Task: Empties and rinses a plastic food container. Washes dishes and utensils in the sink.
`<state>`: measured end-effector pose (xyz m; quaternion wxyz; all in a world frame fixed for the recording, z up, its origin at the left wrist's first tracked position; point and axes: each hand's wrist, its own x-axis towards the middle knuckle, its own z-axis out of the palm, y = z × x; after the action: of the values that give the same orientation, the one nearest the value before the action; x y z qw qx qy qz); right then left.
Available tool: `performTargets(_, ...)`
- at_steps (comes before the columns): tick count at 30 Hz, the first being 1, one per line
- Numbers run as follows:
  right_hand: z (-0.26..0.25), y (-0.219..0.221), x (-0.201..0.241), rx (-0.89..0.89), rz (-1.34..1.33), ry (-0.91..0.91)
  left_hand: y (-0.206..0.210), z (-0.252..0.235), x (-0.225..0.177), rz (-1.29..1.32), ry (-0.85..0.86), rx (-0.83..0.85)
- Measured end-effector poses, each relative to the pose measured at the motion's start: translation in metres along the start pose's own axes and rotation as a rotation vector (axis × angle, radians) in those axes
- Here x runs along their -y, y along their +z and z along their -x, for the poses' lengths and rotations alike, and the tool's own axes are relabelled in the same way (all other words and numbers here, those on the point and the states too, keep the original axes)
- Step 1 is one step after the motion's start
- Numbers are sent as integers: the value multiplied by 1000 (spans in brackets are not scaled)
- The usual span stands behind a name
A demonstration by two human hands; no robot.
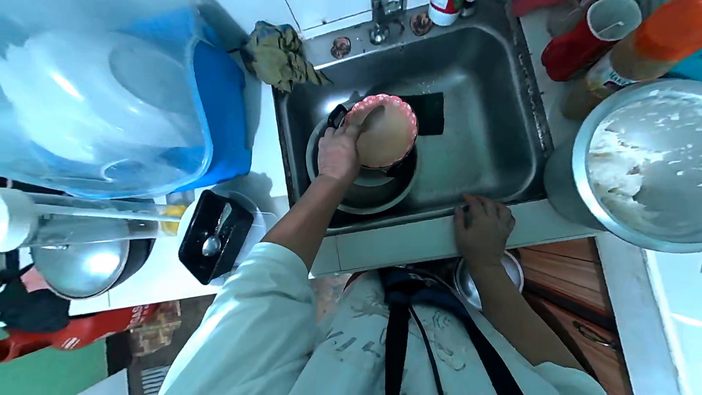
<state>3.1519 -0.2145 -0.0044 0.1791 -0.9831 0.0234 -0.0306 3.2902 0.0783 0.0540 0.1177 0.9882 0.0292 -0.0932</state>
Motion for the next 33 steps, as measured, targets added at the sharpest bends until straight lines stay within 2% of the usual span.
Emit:
performTargets(3, -1, -3, 2, 13, -6, -18, -9, 14, 4, 28, -2, -45)
performTargets(8, 1, -5, -1, 21, 12, -37, -24, 37, 10, 357, -137, -30)
performTargets(11, 0, -6, 2, 19, 27, -71, -43, 71, 18, 487, -198, -33)
performTargets(15, 1, -8, 5, 15, 52, -89, -75, 130, 50, 344, -185, -114)
performTargets(20, 1, -5, 3, 16, 78, -113, -104, 193, 112, 274, -303, -153)
performTargets(28, 2, -3, 5, -3, 96, -114, -125, 241, 171, 238, -435, -216)
performTargets(33, 4, -2, 4, -15, 108, -109, -124, 263, 211, 295, -491, -123)
